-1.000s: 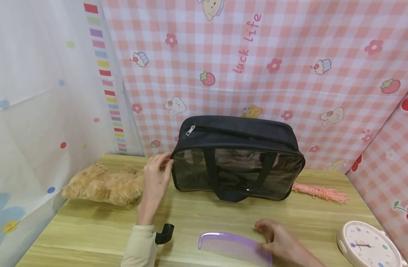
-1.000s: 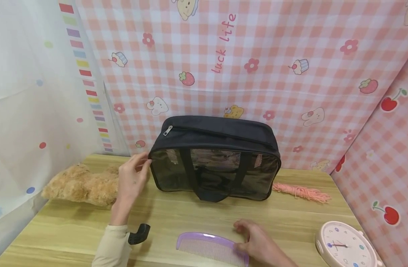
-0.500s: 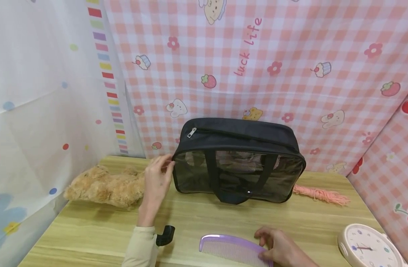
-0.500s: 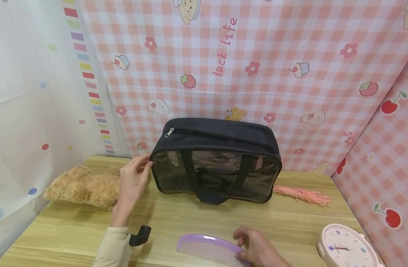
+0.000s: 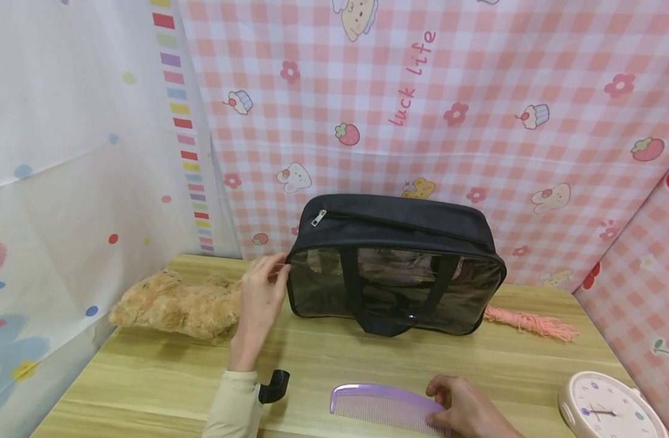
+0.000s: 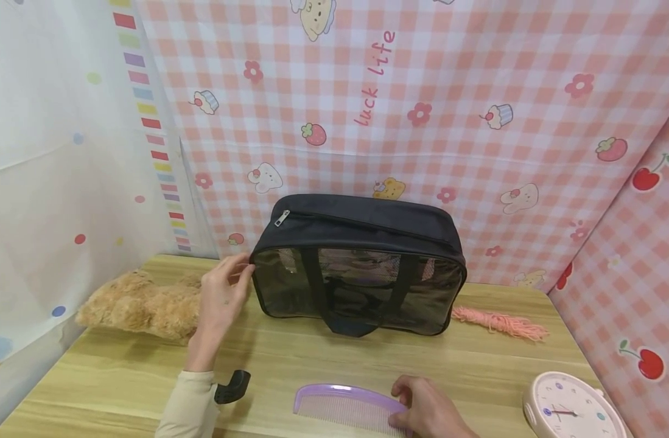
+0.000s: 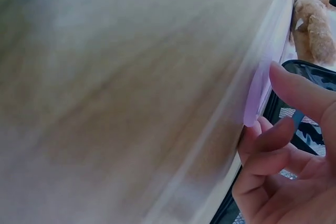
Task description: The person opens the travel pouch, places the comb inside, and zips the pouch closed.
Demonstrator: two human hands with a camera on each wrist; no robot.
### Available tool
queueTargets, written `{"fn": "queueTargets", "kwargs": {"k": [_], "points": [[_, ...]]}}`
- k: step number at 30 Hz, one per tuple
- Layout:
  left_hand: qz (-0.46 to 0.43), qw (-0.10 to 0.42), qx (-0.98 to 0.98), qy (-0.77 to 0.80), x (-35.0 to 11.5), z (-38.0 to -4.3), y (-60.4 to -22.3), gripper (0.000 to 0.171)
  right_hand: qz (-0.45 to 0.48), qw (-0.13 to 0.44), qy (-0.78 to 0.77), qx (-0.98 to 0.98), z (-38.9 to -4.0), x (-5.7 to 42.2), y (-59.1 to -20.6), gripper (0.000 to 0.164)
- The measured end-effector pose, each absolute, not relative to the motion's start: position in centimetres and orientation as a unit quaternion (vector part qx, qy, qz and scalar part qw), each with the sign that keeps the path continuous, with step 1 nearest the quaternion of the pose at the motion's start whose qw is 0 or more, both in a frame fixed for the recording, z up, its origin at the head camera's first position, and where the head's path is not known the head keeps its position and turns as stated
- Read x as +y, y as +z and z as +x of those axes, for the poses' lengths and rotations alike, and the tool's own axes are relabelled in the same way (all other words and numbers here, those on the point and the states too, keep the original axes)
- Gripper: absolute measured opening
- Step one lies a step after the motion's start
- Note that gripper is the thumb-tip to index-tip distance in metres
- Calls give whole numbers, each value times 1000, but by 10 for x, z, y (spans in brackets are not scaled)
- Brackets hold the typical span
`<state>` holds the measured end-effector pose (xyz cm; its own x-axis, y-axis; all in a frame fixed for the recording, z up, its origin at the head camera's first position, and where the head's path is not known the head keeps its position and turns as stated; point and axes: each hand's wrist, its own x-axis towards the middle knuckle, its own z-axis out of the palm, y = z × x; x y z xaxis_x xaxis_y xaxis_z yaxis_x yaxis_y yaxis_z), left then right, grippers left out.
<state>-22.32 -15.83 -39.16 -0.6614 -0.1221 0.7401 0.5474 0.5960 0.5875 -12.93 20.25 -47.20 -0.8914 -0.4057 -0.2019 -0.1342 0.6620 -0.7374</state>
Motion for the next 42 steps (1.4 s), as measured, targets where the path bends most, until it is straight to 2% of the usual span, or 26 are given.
{"fn": "queueTargets", "kwargs": {"k": [15, 20, 25, 42], "points": [[-131, 391, -808, -421, -158, -223, -390, 17, -159, 158, -454, 862, -129, 203, -471, 12], [-132, 391, -810, -418, -158, -223, -391, 17, -213, 128, -493, 834, -134, 208, -471, 4], [-130, 392, -809, -418, -158, -222, -392, 17, -238, 85, -514, 820, -137, 209, -468, 4], [-130, 389, -816, -406, -159, -222, -392, 16, -156, 2, -532, 832, -139, 209, -441, 4]]}}
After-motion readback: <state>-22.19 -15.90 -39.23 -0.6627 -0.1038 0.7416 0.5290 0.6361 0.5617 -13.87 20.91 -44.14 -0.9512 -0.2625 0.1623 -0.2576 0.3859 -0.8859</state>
